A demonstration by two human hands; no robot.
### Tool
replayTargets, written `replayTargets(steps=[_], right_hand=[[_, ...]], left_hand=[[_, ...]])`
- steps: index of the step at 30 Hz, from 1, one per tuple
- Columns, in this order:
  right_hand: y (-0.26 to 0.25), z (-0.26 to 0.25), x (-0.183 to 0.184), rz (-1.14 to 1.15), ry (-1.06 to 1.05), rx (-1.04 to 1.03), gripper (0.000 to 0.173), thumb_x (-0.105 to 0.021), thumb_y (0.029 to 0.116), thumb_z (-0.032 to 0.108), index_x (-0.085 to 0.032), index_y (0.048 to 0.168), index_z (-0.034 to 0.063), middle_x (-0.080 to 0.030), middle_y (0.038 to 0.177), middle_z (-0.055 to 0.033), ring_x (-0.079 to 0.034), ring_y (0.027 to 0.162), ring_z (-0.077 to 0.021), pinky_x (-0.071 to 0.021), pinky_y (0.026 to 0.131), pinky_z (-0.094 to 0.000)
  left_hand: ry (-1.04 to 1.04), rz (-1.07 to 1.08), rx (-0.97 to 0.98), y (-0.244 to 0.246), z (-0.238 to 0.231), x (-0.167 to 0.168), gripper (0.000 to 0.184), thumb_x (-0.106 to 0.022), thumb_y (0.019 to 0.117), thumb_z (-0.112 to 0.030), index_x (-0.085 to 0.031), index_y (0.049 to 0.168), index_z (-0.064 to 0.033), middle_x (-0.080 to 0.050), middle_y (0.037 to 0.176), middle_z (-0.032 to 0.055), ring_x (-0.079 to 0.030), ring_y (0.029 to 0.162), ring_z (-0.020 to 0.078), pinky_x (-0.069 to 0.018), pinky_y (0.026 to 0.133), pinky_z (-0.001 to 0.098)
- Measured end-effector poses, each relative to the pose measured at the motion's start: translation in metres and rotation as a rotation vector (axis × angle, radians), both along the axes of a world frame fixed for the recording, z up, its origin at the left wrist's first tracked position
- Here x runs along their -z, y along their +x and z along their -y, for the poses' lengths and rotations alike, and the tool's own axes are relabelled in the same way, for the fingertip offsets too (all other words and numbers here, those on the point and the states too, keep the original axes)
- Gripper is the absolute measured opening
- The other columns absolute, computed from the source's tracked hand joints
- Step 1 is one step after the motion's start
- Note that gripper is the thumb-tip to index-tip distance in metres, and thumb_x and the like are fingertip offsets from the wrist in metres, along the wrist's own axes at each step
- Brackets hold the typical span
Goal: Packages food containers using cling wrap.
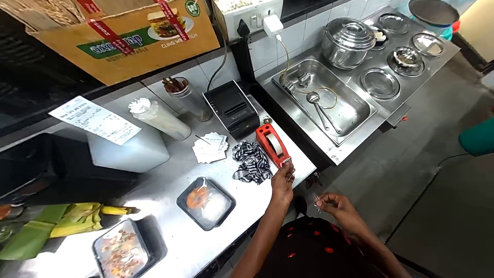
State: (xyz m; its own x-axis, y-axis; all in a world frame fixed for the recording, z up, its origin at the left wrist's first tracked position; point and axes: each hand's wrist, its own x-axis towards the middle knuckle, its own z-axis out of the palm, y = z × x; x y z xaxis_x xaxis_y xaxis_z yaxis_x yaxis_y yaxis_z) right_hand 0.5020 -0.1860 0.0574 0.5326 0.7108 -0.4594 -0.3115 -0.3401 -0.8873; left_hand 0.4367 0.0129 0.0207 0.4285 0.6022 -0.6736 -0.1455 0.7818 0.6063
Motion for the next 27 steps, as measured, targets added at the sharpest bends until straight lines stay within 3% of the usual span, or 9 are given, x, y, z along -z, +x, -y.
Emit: replayTargets(steps=[4,6,12,15,17,19,21,24,27], right_hand=[[0.005,0.002,0.000,-0.010,-0.011,-0.002,0.012,-0.073,0.0941,0.014,-0.073,0.091,0.0025,-0.072,0.094,-0.0080,-0.066,0.088,-0.0170,-0.0553,0.082,-0.0321],[0.006,0.003,0.006,-0.010,-0.010,-0.009,0.014,-0.073,0.0937,0.016,-0.073,0.090,0.0026,-0.072,0.093,-0.0083,-0.066,0.088,-0.0169,-0.0556,0.082,-0.0321],[0.007,0.003,0.059,0.076,-0.145,-0.104,0.017,-0.073,0.0939,0.023,-0.073,0.090,0.0061,-0.071,0.087,-0.0030,-0.066,0.082,-0.0115,-0.0550,0.077,-0.0300],[0.007,0.003,0.078,0.123,-0.209,-0.161,0.017,-0.073,0.0931,0.023,-0.073,0.088,0.0067,-0.071,0.088,-0.0026,-0.067,0.083,-0.0114,-0.0554,0.078,-0.0322],[0.008,0.013,0.088,0.169,-0.238,-0.208,0.020,-0.072,0.0923,0.026,-0.073,0.089,0.0066,-0.071,0.089,-0.0030,-0.066,0.084,-0.0121,-0.0552,0.080,-0.0342],[0.009,0.018,0.088,0.183,-0.193,-0.251,0.023,-0.072,0.0931,0.029,-0.073,0.092,0.0062,-0.071,0.090,-0.0034,-0.067,0.086,-0.0122,-0.0569,0.081,-0.0333],[0.007,0.008,0.077,0.108,-0.076,-0.308,0.021,-0.071,0.0953,0.026,-0.072,0.097,0.0048,-0.071,0.095,-0.0046,-0.068,0.089,-0.0127,-0.0574,0.082,-0.0312],[-0.002,-0.050,0.060,0.009,0.105,-0.487,0.020,-0.068,0.0970,0.021,-0.071,0.103,0.0022,-0.071,0.117,-0.0086,-0.067,0.105,-0.0169,-0.0565,0.093,-0.0349],[-0.032,-0.140,0.055,0.160,0.137,-0.749,0.021,-0.072,0.0948,0.020,-0.070,0.106,0.0024,-0.063,0.130,-0.0103,-0.066,0.111,-0.0211,-0.0586,0.094,-0.0413]], left_hand=[[-0.039,-0.028,-0.028,0.004,-0.006,0.005,0.020,-0.059,0.1022,-0.019,-0.069,0.113,-0.0051,-0.072,0.105,0.0066,-0.067,0.092,0.0147,-0.0538,0.081,0.0295],[-0.045,-0.040,-0.022,0.004,-0.007,0.004,0.020,-0.060,0.1018,-0.019,-0.070,0.113,-0.0055,-0.072,0.105,0.0067,-0.067,0.093,0.0153,-0.0533,0.081,0.0300],[0.057,-0.065,-0.050,0.007,-0.005,0.009,0.012,-0.066,0.0988,-0.014,-0.068,0.105,-0.0031,-0.072,0.094,0.0071,-0.067,0.081,0.0135,-0.0556,0.074,0.0272],[0.035,-0.083,-0.049,0.007,-0.004,0.031,0.011,-0.065,0.0988,-0.009,-0.067,0.105,-0.0004,-0.071,0.093,0.0086,-0.067,0.079,0.0141,-0.0559,0.074,0.0273],[-0.029,-0.085,-0.029,0.002,0.003,0.045,0.016,-0.061,0.1010,-0.009,-0.062,0.115,-0.0009,-0.070,0.102,0.0098,-0.069,0.085,0.0163,-0.0578,0.077,0.0300],[0.045,-0.051,0.013,-0.015,0.009,0.025,0.021,-0.062,0.1019,-0.014,-0.063,0.120,-0.0043,-0.070,0.117,0.0091,-0.069,0.101,0.0171,-0.0559,0.089,0.0324],[0.219,-0.046,-0.019,-0.046,0.007,0.000,0.021,-0.064,0.1005,-0.016,-0.068,0.119,-0.0050,-0.070,0.124,0.0084,-0.067,0.108,0.0172,-0.0527,0.096,0.0348],[0.535,-0.166,-0.192,-0.105,-0.014,-0.019,0.025,-0.067,0.0984,-0.018,-0.073,0.120,-0.0067,-0.067,0.134,0.0054,-0.062,0.122,0.0191,-0.0501,0.104,0.0419],[0.733,-0.370,-0.485,-0.170,-0.045,-0.017,0.025,-0.068,0.0965,-0.018,-0.073,0.117,-0.0055,-0.052,0.152,0.0077,-0.052,0.136,0.0255,-0.0469,0.108,0.0501]])
